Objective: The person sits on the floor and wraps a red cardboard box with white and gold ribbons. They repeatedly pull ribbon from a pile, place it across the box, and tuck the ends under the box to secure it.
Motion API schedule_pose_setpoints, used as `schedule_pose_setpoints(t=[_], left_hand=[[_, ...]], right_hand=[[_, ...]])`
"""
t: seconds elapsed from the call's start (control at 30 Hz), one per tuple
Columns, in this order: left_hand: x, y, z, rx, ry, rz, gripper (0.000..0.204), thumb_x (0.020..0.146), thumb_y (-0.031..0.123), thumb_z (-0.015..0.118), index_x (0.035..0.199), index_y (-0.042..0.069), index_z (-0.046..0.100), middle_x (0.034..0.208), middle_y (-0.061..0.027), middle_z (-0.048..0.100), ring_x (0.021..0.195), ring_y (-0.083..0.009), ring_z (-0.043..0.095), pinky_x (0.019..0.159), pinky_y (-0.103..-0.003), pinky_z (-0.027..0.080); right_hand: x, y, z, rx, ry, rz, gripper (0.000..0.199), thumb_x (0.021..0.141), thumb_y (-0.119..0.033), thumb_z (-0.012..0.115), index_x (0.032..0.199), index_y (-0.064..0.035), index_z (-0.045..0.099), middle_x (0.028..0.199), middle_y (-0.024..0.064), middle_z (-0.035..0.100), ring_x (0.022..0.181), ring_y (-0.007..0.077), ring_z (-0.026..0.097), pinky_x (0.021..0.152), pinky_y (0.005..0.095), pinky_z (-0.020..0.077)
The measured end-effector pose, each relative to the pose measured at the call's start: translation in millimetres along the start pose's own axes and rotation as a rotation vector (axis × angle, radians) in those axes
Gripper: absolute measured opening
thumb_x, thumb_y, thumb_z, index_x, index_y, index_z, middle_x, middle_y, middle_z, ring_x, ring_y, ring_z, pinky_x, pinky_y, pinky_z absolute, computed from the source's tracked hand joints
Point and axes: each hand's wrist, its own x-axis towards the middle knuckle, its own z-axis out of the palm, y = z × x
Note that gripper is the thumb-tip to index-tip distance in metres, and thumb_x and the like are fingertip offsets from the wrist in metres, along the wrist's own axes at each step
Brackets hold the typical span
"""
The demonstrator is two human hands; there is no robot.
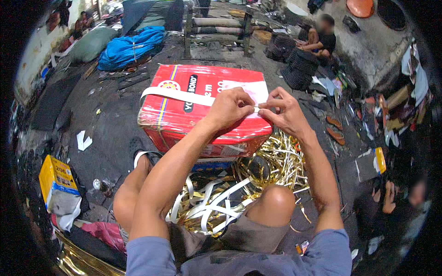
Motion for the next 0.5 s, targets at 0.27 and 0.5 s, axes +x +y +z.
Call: schedule_pose_setpoints(t=[0.27, 0.5], left_hand=[[-6, 1, -3, 0.008, 0.025, -0.017, 0.016, 0.083, 0.015, 0.077, 0.095, 0.005, 0.080, 0.095, -0.0140, 0.072, 0.086, -0.0272, 0.071, 0.076, -0.039, 0.055], [-4, -4, 1, 0.138, 0.036, 0.084, 0.017, 0.085, 0.020, 0.076, 0.093, 0.005, 0.079, 0.093, -0.0132, 0.072, 0.083, -0.0298, 0.071, 0.075, -0.041, 0.056]], right_hand=[[-3, -7, 14, 0.007, 0.169, 0.033, 0.016, 0.085, -0.018, 0.084, 0.098, -0.0089, 0.083, 0.090, 0.0040, 0.058, 0.070, 0.0126, 0.057, 0.059, 0.0285, 0.0459], [-3, -6, 24, 0.043, 0.249, 0.109, 0.014, 0.085, -0.016, 0.083, 0.095, -0.0057, 0.083, 0.085, 0.0041, 0.059, 0.067, 0.0121, 0.055, 0.059, 0.0285, 0.0454]])
